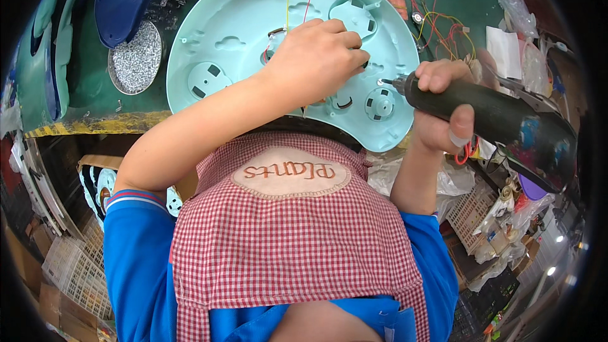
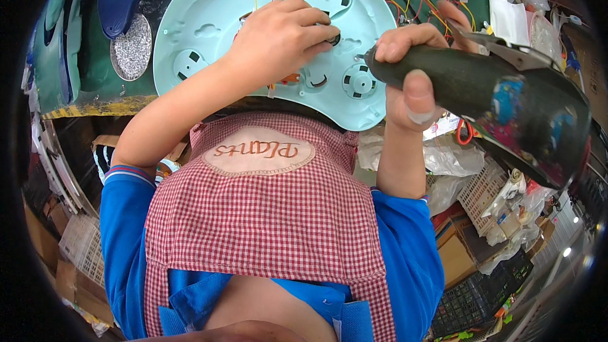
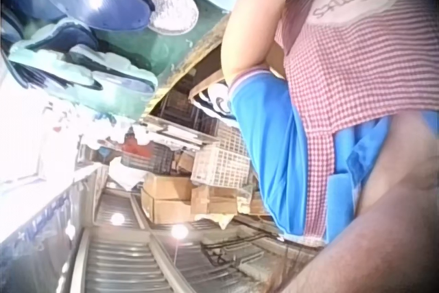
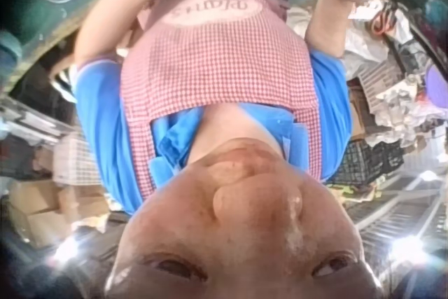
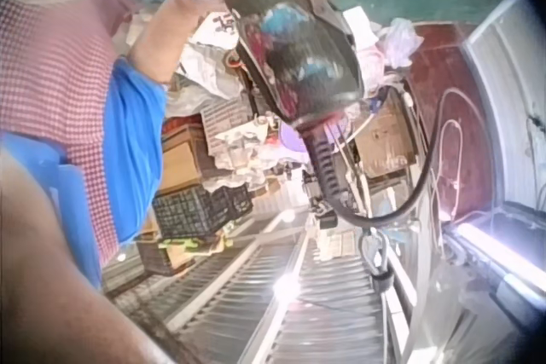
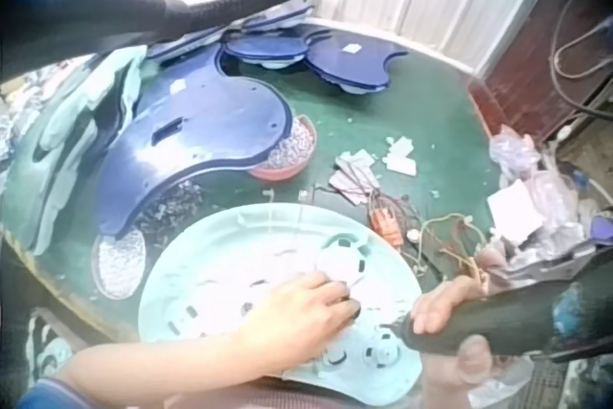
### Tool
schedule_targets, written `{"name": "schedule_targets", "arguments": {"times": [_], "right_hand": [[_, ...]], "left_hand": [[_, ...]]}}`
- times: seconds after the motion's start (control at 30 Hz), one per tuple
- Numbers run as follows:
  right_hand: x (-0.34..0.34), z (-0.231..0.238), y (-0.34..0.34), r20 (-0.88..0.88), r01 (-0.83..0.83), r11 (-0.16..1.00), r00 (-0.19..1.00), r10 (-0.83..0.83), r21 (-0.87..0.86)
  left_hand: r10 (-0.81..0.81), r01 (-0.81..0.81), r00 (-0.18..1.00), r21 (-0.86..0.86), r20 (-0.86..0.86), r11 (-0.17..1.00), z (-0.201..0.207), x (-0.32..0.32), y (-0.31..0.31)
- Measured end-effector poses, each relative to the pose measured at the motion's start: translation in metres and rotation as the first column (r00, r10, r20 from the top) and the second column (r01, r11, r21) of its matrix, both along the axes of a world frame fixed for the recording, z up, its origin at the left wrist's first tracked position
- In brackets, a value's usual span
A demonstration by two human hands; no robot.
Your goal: The person assembles a small electronic device by connecting wires to a circuit board inside a light blue plastic housing. They use a soldering iron to secure connections, cut wires with pliers, and attach a dark blue cover. The person tests the device by inserting batteries and checking for a light indicator.
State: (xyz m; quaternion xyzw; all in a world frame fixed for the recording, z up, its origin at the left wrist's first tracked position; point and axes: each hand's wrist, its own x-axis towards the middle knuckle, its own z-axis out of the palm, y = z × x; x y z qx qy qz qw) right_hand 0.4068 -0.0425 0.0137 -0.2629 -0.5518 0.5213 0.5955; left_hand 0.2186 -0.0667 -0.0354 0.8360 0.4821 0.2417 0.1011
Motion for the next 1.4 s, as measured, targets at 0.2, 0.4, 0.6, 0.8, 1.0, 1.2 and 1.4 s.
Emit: {"name": "schedule_targets", "arguments": {"times": [0.2,0.4,0.6,0.8,1.0,1.2,1.4], "right_hand": [[0.011,0.004,-0.002,-0.054,-0.141,0.987,0.988,0.145,0.080],[0.009,0.022,0.000,-0.129,-0.272,0.953,0.948,0.289,0.137],[-0.006,0.021,-0.005,-0.148,-0.265,0.952,0.946,0.287,0.152],[-0.011,0.019,-0.008,-0.160,-0.162,0.975,0.969,0.186,0.154],[-0.012,0.020,-0.010,-0.136,-0.076,0.985,0.986,0.097,0.154],[-0.002,0.020,-0.007,-0.177,-0.222,0.964,0.953,0.246,0.144],[-0.008,0.017,-0.009,-0.174,-0.165,0.973,0.966,0.193,0.164]], "left_hand": [[-0.017,0.015,1.000,0.117,0.012,0.993,0.018,-0.002,-0.001],[-0.034,0.058,0.990,-0.172,0.140,0.983,0.020,0.003,-0.008],[0.026,0.061,0.926,-0.218,0.377,0.974,0.013,0.000,-0.011],[0.079,0.020,0.916,-0.243,0.393,0.970,0.014,0.002,-0.012],[0.046,0.000,0.914,-0.114,0.404,0.993,0.014,0.002,-0.010],[0.024,0.037,0.901,-0.131,0.433,0.991,0.013,0.000,-0.007],[0.087,0.048,0.853,-0.244,0.514,0.969,0.010,0.001,-0.006]]}}
